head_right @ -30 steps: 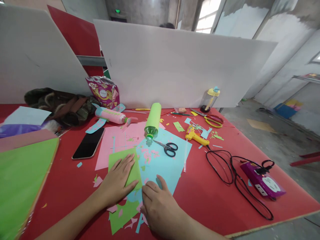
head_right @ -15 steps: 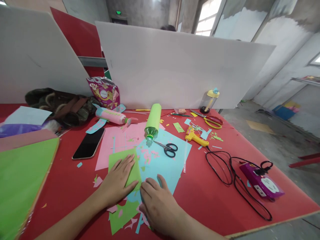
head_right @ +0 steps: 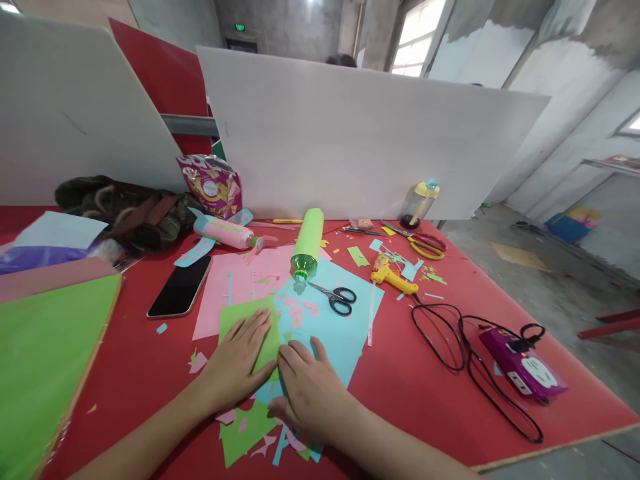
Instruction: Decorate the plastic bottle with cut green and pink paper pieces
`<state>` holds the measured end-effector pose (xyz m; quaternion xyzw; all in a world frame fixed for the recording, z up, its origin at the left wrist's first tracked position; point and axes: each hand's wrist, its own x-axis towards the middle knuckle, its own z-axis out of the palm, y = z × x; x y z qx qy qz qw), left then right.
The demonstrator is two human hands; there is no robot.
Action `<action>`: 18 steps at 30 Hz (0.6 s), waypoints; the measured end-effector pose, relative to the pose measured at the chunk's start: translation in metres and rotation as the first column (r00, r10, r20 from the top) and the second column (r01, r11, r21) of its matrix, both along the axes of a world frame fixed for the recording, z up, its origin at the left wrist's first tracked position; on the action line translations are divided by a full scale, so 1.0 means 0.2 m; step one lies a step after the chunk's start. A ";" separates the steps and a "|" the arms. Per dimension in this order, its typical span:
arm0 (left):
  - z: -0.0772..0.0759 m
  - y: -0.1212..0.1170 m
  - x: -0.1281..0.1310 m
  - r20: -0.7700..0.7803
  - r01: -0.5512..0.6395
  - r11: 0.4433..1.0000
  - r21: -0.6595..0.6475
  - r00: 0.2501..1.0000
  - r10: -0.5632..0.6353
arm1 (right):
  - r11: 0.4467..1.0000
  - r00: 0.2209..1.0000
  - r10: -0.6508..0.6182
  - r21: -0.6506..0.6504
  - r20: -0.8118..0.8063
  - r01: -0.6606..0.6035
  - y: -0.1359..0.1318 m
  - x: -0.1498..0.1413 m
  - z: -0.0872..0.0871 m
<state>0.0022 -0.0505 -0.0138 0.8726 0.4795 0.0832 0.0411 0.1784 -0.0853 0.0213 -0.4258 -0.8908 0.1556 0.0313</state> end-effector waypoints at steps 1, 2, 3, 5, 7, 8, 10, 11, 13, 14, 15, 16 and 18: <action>0.00 0.00 0.00 -0.001 0.002 1.000 -0.001 1.000 -0.002 | 1.000 1.000 0.005 0.011 0.004 -0.005 0.00 0.00 -0.01; 0.00 0.00 0.00 -0.002 0.004 1.000 -0.002 1.000 -0.004 | 1.000 1.000 0.009 0.023 0.008 -0.009 0.01 0.00 -0.01; 0.00 0.00 0.00 -0.003 0.004 1.000 -0.004 1.000 -0.004 | 0.999 1.000 0.011 0.035 0.012 -0.011 0.01 -0.01 -0.02; 0.01 0.00 0.00 -0.001 0.001 1.000 -0.006 1.000 -0.001 | 0.999 1.000 0.009 0.052 0.014 -0.009 0.03 -0.01 -0.03; 0.01 0.00 0.00 0.002 -0.001 1.000 -0.007 1.000 0.001 | 0.998 1.000 0.001 0.058 0.007 -0.002 0.04 -0.02 -0.03; 0.01 0.00 0.00 0.001 0.001 1.000 -0.008 1.000 -0.001 | 0.998 1.000 -0.003 0.058 0.002 0.003 0.05 -0.03 -0.03; 0.00 0.00 0.00 -0.009 0.005 1.000 -0.011 1.000 -0.005 | 0.998 1.000 -0.009 0.057 -0.007 0.010 0.08 -0.04 -0.02; 0.00 0.00 0.00 -0.016 0.005 1.000 -0.012 1.000 -0.005 | 0.998 1.000 -0.012 0.058 -0.010 0.013 0.09 -0.05 -0.02; 0.00 0.00 0.00 -0.031 0.002 1.000 -0.015 1.000 -0.002 | 0.998 1.000 -0.017 0.065 -0.012 0.018 0.12 -0.06 -0.01; 0.00 0.00 -0.01 -0.037 0.002 1.000 -0.017 0.999 -0.003 | 0.997 1.000 -0.020 0.069 -0.010 0.021 0.13 -0.07 -0.01; -0.01 0.01 -0.01 -0.043 0.002 1.000 -0.020 0.999 -0.003 | 0.997 1.000 -0.023 0.074 -0.008 0.024 0.14 -0.07 -0.01; -0.01 0.01 -0.01 -0.050 0.003 1.000 -0.022 0.999 -0.004 | 0.997 1.000 -0.027 0.077 -0.006 0.027 0.15 -0.08 -0.01; -0.01 0.01 -0.01 -0.059 0.010 1.000 -0.025 0.998 -0.011 | 0.996 1.000 -0.029 0.084 -0.002 0.029 0.17 -0.09 -0.01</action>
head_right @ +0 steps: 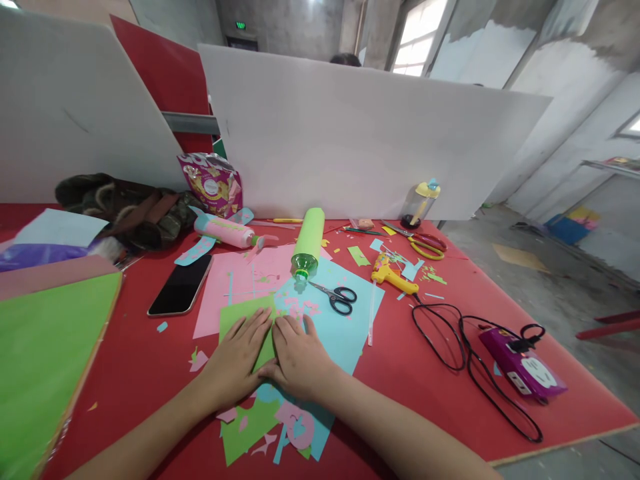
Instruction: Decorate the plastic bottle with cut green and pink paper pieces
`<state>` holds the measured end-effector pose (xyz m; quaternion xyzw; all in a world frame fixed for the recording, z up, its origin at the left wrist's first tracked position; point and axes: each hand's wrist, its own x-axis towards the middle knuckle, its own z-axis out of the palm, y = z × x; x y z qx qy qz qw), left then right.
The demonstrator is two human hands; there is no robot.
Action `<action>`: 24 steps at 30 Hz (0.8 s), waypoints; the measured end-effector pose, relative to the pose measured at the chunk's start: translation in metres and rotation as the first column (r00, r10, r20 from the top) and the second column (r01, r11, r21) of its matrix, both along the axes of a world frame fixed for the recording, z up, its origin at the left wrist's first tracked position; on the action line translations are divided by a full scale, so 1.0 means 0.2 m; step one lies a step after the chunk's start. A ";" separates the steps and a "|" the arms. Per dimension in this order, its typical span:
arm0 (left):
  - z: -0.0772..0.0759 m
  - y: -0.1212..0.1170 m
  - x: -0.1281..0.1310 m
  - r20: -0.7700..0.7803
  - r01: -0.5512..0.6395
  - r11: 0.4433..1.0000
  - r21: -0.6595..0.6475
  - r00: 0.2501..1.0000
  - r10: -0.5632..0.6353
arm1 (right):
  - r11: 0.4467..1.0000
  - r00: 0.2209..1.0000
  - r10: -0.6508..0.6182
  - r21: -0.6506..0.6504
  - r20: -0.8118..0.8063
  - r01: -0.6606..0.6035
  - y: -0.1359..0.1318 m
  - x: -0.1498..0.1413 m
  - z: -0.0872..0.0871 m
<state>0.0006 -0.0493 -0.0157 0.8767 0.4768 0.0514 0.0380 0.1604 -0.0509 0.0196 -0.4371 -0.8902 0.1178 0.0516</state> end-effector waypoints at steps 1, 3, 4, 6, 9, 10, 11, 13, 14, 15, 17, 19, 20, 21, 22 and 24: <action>0.00 0.00 0.00 0.000 0.004 1.000 0.002 1.000 -0.004 | 1.000 1.000 0.000 0.002 0.003 0.000 0.01 0.00 0.00; 0.00 0.00 0.00 0.009 0.006 1.000 0.010 1.000 -0.007 | 1.000 1.000 0.001 0.006 0.011 -0.001 0.03 -0.01 0.00; 0.00 0.00 0.00 0.016 0.006 1.000 0.014 1.000 -0.006 | 1.000 1.000 0.001 0.009 0.015 -0.001 0.04 -0.01 0.00; 0.00 0.00 0.00 0.031 -0.002 1.000 0.020 1.000 0.001 | 1.000 1.000 -0.003 0.019 0.019 0.003 0.06 -0.02 -0.01; 0.01 -0.01 0.01 0.052 -0.013 1.000 0.019 0.999 0.012 | 0.999 1.000 -0.011 0.045 0.016 0.011 0.10 -0.04 -0.02; 0.02 -0.01 0.01 0.055 -0.016 1.000 0.014 0.998 0.016 | 0.998 1.000 -0.013 0.054 0.014 0.013 0.11 -0.04 -0.03; 0.02 -0.01 0.01 0.057 -0.019 1.000 0.008 0.998 0.019 | 0.998 1.000 -0.014 0.062 0.012 0.014 0.12 -0.05 -0.03; 0.03 -0.01 0.02 0.060 -0.023 1.000 -0.006 0.998 0.023 | 0.997 1.000 -0.012 0.070 0.008 0.012 0.14 -0.05 -0.04; 0.04 -0.01 0.02 0.061 -0.026 1.000 -0.014 0.998 0.027 | 0.997 1.000 -0.010 0.071 0.006 0.010 0.15 -0.05 -0.04; 0.04 -0.01 0.02 0.063 -0.029 0.999 -0.022 0.998 0.030 | 0.998 1.000 -0.006 0.069 0.004 0.006 0.16 -0.05 -0.05; 0.05 0.00 0.02 0.066 -0.028 0.999 -0.038 0.997 0.031 | 0.998 1.000 0.002 0.067 -0.007 -0.002 0.18 -0.05 -0.05; 0.04 0.00 0.02 0.077 -0.025 0.999 -0.046 0.997 0.028 | 0.998 1.000 0.009 0.061 -0.027 -0.008 0.21 -0.05 -0.05; 0.03 0.00 0.02 0.089 -0.021 0.999 -0.042 0.996 0.025 | 0.998 0.999 0.011 0.058 -0.039 -0.009 0.22 -0.05 -0.06; 0.03 0.00 0.02 0.104 -0.016 0.999 -0.032 0.994 0.020 | 0.998 0.999 0.011 0.056 -0.052 -0.009 0.23 -0.05 -0.06; 0.02 0.00 0.01 0.121 -0.014 1.000 -0.020 0.993 0.016 | 0.998 0.998 0.010 0.055 -0.066 -0.007 0.24 -0.05 -0.06; 0.00 0.00 0.01 0.154 -0.020 1.000 0.007 0.988 0.019 | 0.999 0.996 -0.002 0.049 -0.095 0.007 0.26 -0.07 -0.07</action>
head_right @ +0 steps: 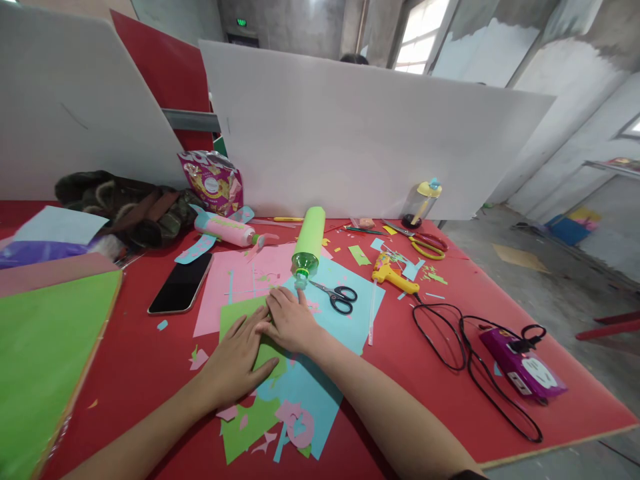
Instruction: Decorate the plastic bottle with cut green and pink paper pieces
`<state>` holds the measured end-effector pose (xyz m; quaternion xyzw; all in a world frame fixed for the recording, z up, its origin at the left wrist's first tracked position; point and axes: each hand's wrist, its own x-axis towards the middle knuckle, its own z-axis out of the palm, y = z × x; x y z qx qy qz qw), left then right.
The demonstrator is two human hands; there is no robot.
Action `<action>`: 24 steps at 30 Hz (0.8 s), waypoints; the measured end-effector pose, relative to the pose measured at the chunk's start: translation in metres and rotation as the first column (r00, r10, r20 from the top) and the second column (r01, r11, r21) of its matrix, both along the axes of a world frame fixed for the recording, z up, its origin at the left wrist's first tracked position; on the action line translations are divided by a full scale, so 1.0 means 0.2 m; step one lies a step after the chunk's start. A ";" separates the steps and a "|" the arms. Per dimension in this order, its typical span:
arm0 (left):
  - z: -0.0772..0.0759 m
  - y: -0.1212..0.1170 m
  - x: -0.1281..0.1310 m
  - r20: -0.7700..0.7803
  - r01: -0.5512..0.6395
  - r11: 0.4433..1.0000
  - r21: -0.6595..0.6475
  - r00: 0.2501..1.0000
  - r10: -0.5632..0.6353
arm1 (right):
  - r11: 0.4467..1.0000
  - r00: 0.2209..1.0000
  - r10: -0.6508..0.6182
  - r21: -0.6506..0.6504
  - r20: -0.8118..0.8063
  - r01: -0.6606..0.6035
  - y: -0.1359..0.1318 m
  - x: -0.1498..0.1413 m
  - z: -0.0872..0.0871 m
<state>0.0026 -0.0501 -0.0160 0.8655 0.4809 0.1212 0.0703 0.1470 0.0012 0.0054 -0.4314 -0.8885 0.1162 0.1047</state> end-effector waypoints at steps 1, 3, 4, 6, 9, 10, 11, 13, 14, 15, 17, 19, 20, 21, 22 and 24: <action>-0.01 0.00 0.00 0.015 -0.007 1.000 0.011 1.000 0.006 | 1.000 1.000 -0.012 -0.003 -0.015 0.012 0.01 -0.01 0.00; -0.02 0.00 -0.01 0.049 -0.024 0.999 0.026 0.999 0.022 | 0.999 0.999 -0.032 -0.005 -0.042 0.032 0.03 -0.03 -0.01; -0.02 -0.01 -0.01 0.070 -0.033 0.999 0.029 0.997 0.031 | 0.999 0.998 -0.035 0.001 -0.054 0.035 0.04 -0.04 -0.01; -0.03 -0.01 -0.01 0.130 -0.050 0.998 0.023 0.990 0.047 | 1.000 0.997 -0.021 0.016 -0.073 0.023 0.05 -0.06 0.00; -0.02 0.00 -0.01 0.238 -0.092 0.996 0.012 0.967 0.087 | 1.000 0.996 0.028 0.011 -0.087 -0.028 0.06 -0.08 -0.01; -0.01 0.00 -0.01 0.271 -0.103 0.995 0.011 0.958 0.096 | 0.999 0.995 0.045 0.010 -0.086 -0.044 0.07 -0.08 -0.01; -0.01 0.00 -0.01 0.300 -0.109 0.994 0.009 0.949 0.101 | 0.998 0.995 0.059 0.015 -0.081 -0.058 0.07 -0.08 -0.02; 0.00 0.00 -0.01 0.343 -0.118 0.993 0.007 0.933 0.108 | 0.997 0.996 0.071 0.042 -0.061 -0.069 0.06 -0.09 -0.03; 0.00 0.00 -0.01 0.354 -0.125 0.992 0.013 0.929 0.112 | 0.996 0.996 0.070 0.061 -0.048 -0.067 0.06 -0.09 -0.04; 0.01 0.00 -0.01 0.356 -0.136 0.990 0.028 0.927 0.117 | 0.994 0.997 0.067 0.084 -0.036 -0.064 0.06 -0.09 -0.04; 0.01 0.00 0.00 0.341 -0.159 0.984 0.084 0.932 0.122 | 0.989 0.998 0.059 0.135 -0.023 -0.055 0.06 -0.09 -0.06; 0.00 0.00 0.00 0.316 -0.175 0.972 0.156 0.941 0.118 | 0.983 0.999 0.044 0.181 -0.029 -0.039 0.06 -0.09 -0.07; 0.00 0.00 0.00 0.307 -0.183 0.965 0.188 0.944 0.119 | 0.981 0.999 0.037 0.194 -0.038 -0.029 0.06 -0.09 -0.07; 0.00 0.00 0.00 0.302 -0.196 0.957 0.212 0.945 0.127 | 0.979 0.998 0.029 0.203 -0.052 -0.018 0.05 -0.09 -0.07; 0.00 0.00 -0.01 0.303 -0.215 0.950 0.228 0.943 0.140 | 0.978 0.998 0.023 0.209 -0.066 -0.009 0.05 -0.08 -0.08; 0.00 0.01 -0.01 0.324 -0.263 0.935 0.238 0.929 0.178 | 0.976 0.996 0.021 0.216 -0.092 -0.001 0.05 -0.08 -0.09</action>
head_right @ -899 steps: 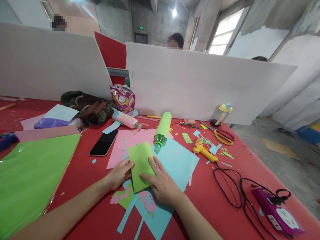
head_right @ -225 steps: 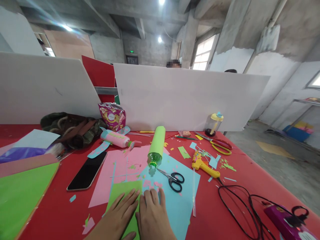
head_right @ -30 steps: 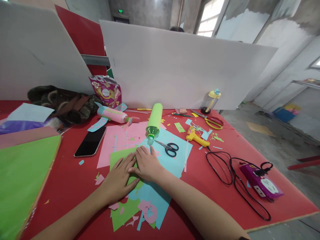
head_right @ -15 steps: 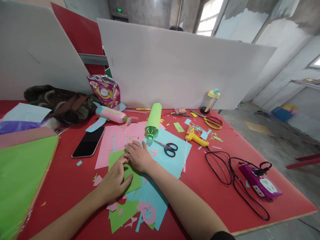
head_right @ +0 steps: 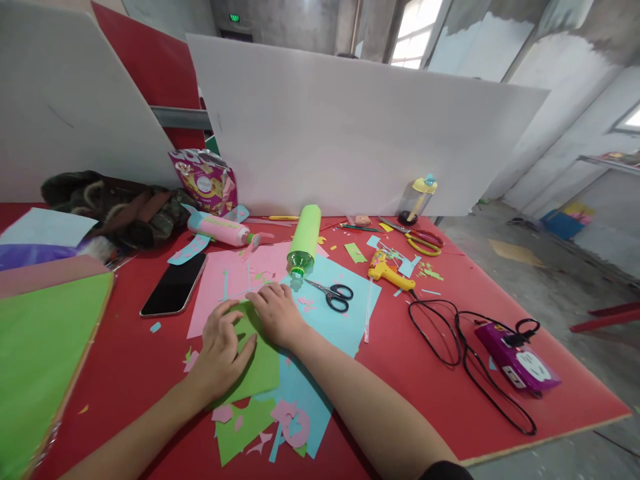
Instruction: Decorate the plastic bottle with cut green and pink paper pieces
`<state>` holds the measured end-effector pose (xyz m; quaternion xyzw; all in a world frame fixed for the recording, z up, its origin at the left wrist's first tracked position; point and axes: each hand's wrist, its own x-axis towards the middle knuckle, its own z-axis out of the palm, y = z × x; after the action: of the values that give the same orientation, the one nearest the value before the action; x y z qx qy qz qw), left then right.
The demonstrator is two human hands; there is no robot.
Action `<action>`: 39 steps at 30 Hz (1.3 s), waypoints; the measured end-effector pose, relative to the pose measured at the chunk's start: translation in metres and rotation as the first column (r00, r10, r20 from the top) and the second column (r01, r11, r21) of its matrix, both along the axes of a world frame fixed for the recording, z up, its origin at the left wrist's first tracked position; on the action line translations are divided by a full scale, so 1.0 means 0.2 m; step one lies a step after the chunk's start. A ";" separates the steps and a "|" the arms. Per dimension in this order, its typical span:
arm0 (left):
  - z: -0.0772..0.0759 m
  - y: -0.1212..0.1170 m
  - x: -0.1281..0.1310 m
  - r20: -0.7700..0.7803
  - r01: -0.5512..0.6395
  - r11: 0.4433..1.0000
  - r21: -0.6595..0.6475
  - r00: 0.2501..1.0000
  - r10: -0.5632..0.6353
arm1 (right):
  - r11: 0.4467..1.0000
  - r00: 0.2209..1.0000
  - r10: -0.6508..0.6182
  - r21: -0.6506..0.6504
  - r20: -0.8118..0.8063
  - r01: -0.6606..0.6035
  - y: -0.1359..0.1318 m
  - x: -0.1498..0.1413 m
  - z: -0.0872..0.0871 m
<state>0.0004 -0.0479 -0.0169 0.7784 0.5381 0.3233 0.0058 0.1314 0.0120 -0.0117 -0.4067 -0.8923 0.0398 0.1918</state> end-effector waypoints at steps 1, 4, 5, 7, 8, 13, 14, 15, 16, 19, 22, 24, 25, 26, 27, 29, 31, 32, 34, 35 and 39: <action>0.00 0.00 0.00 0.021 -0.023 1.000 -0.004 1.000 0.023 | 1.000 1.000 -0.001 0.004 -0.011 0.001 0.00 0.00 0.00; 0.01 0.02 -0.01 0.145 -0.063 0.997 -0.044 0.987 0.069 | 1.000 0.999 -0.007 -0.003 -0.043 0.007 0.00 0.02 -0.01; 0.02 0.02 -0.02 0.206 -0.065 0.996 -0.065 0.976 0.077 | 1.000 0.998 -0.008 -0.010 -0.062 0.008 0.00 0.02 -0.01; 0.03 0.03 -0.03 0.345 -0.061 0.992 -0.110 0.934 0.096 | 1.000 0.992 -0.010 -0.031 -0.127 0.006 0.00 0.03 0.00; 0.03 0.04 -0.03 0.412 -0.062 0.989 -0.133 0.904 0.112 | 0.999 0.985 -0.010 -0.043 -0.172 0.003 0.00 0.04 0.00; 0.06 0.06 -0.04 0.605 -0.049 0.961 -0.271 0.768 0.210 | 0.980 0.839 -0.128 -0.199 -0.528 0.024 0.02 0.07 0.03; 0.06 0.06 -0.05 0.619 -0.029 0.952 -0.305 0.753 0.221 | 0.969 0.793 -0.169 -0.245 -0.586 0.025 0.02 0.07 0.04; 0.06 0.07 -0.05 0.626 -0.003 0.939 -0.343 0.745 0.231 | 0.958 0.753 -0.203 -0.285 -0.625 0.023 0.03 0.08 0.04; 0.06 0.07 -0.05 0.624 0.017 0.926 -0.377 0.744 0.240 | 0.949 0.726 -0.230 -0.315 -0.649 0.019 0.03 0.08 0.05; 0.05 0.08 -0.06 0.571 0.016 0.906 -0.424 0.781 0.253 | 0.925 0.685 -0.275 -0.380 -0.675 -0.003 0.03 0.09 0.06; 0.04 0.09 -0.07 0.533 0.004 0.925 -0.381 0.818 0.216 | 0.890 0.650 -0.305 -0.451 -0.696 -0.064 0.02 0.09 0.09; 0.05 0.09 -0.09 0.537 0.025 0.927 -0.375 0.821 0.195 | 0.866 0.632 -0.318 -0.487 -0.707 -0.110 0.02 0.10 0.11; 0.05 0.10 -0.09 0.543 0.037 0.919 -0.392 0.816 0.199 | 0.856 0.622 -0.324 -0.501 -0.713 -0.129 0.01 0.11 0.12; 0.05 0.10 -0.10 0.549 0.045 0.909 -0.415 0.809 0.211 | 0.847 0.609 -0.331 -0.511 -0.721 -0.146 0.01 0.12 0.12; 0.06 0.10 -0.11 0.557 0.050 0.899 -0.435 0.800 0.225 | 0.840 0.595 -0.337 -0.519 -0.730 -0.160 0.01 0.13 0.13; 0.07 0.11 -0.12 0.574 0.046 0.891 -0.452 0.779 0.251 | 0.832 0.564 -0.349 -0.525 -0.748 -0.181 0.01 0.14 0.14; 0.09 0.12 -0.13 0.584 0.019 0.896 -0.444 0.765 0.273 | 0.831 0.537 -0.354 -0.521 -0.765 -0.194 0.01 0.15 0.13; 0.09 0.12 -0.14 0.585 0.007 0.897 -0.442 0.760 0.282 | 0.833 0.527 -0.354 -0.517 -0.772 -0.197 0.01 0.15 0.13; 0.10 0.13 -0.14 0.576 -0.006 0.888 -0.461 0.759 0.303 | 0.840 0.514 -0.351 -0.505 -0.783 -0.196 0.00 0.14 0.12; 0.10 0.13 -0.15 0.568 -0.009 0.881 -0.473 0.762 0.312 | 0.844 0.514 -0.348 -0.501 -0.784 -0.191 0.00 0.14 0.12; 0.11 0.12 -0.15 0.528 -0.024 0.870 -0.493 0.787 0.321 | 0.870 0.572 -0.350 -0.484 -0.742 -0.095 0.03 0.15 0.13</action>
<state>-0.0293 -0.0239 0.0059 0.5590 0.6405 0.4122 0.3277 0.1621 0.0185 0.0133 -0.4422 -0.6327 0.4226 0.4749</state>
